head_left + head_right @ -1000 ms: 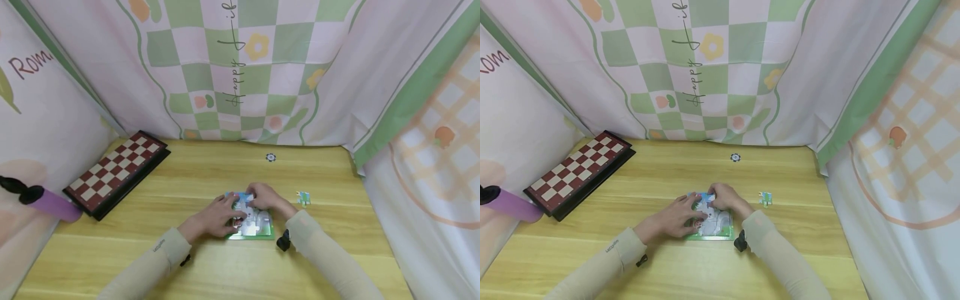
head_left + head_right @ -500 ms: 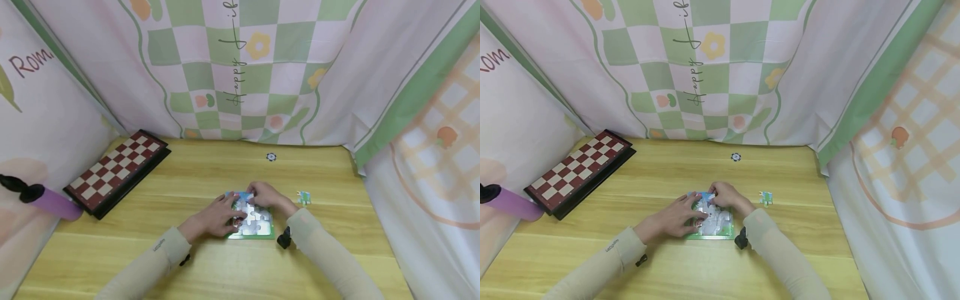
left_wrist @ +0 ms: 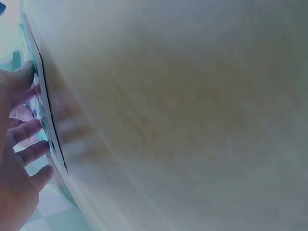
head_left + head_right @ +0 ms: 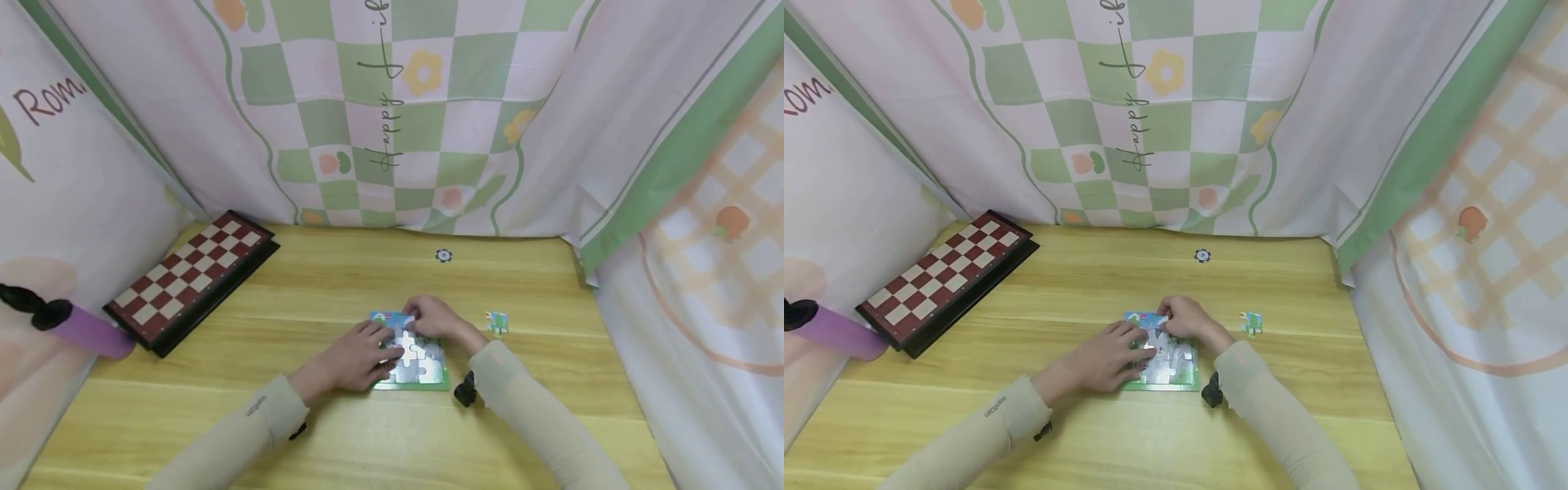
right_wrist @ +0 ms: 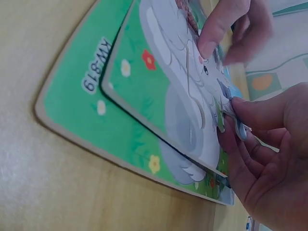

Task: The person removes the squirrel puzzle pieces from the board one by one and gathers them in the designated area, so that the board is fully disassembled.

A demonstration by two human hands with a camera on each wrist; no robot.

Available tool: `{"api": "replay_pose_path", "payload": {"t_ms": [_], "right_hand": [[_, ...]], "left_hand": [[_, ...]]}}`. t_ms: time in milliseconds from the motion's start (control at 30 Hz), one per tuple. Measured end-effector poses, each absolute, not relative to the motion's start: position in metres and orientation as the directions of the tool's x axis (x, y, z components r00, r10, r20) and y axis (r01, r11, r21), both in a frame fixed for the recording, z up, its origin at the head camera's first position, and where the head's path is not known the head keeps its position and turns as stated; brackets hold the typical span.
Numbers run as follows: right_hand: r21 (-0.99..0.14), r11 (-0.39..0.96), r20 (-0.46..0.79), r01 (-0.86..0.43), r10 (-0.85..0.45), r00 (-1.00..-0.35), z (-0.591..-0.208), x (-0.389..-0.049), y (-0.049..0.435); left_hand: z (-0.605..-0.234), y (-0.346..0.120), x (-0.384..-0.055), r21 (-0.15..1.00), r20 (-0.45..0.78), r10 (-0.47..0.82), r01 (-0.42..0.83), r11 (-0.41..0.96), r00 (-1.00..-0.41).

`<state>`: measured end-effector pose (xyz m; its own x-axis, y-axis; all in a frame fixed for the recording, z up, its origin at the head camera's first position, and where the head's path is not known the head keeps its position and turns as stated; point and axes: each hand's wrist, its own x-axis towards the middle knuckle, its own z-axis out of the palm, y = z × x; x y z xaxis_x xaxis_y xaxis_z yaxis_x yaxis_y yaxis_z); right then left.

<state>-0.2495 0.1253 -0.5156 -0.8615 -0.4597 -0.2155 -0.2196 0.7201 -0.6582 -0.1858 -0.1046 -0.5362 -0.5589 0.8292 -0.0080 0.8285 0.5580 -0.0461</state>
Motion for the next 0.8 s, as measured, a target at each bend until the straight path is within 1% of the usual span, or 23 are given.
{"api": "replay_pose_path", "payload": {"t_ms": [100,200,300,400,600,667,800], "right_hand": [[-0.649,0.726,-0.214,-0.227,-0.461,-0.861,-0.515,-0.2498,0.1263],[-0.651,0.724,-0.216,-0.228,-0.464,-0.859,-0.5141,-0.2497,0.1269],[-0.655,0.719,-0.212,-0.233,-0.47,-0.857,-0.5133,-0.2493,0.1273],[-0.658,0.716,-0.21,-0.231,-0.47,-0.857,-0.5126,-0.249,0.1274],[-0.656,0.715,-0.202,-0.24,-0.473,-0.858,-0.5136,-0.2483,0.127],[-0.661,0.708,-0.198,-0.249,-0.486,-0.851,-0.5144,-0.2482,0.1274],[-0.676,0.688,-0.196,-0.264,-0.513,-0.836,-0.5155,-0.2481,0.1282]], "left_hand": [[-0.5394,-0.1037,-0.1848,-0.062,0.015,0.841,0.839,0.541,-0.541],[-0.5399,-0.1033,-0.1842,-0.037,-0.002,0.833,0.833,0.552,-0.553],[-0.5393,-0.1026,-0.1848,0.004,-0.029,0.817,0.817,0.577,-0.577],[-0.5391,-0.1021,-0.1857,0.021,-0.024,0.808,0.808,0.589,-0.588],[-0.5381,-0.1007,-0.1862,-0.005,0.027,0.825,0.825,0.565,-0.565],[-0.5378,-0.1002,-0.1858,0.017,0.019,0.822,0.822,0.569,-0.57],[-0.5385,-0.1001,-0.1846,0.077,-0.018,0.8,0.797,0.6,-0.6]]}}
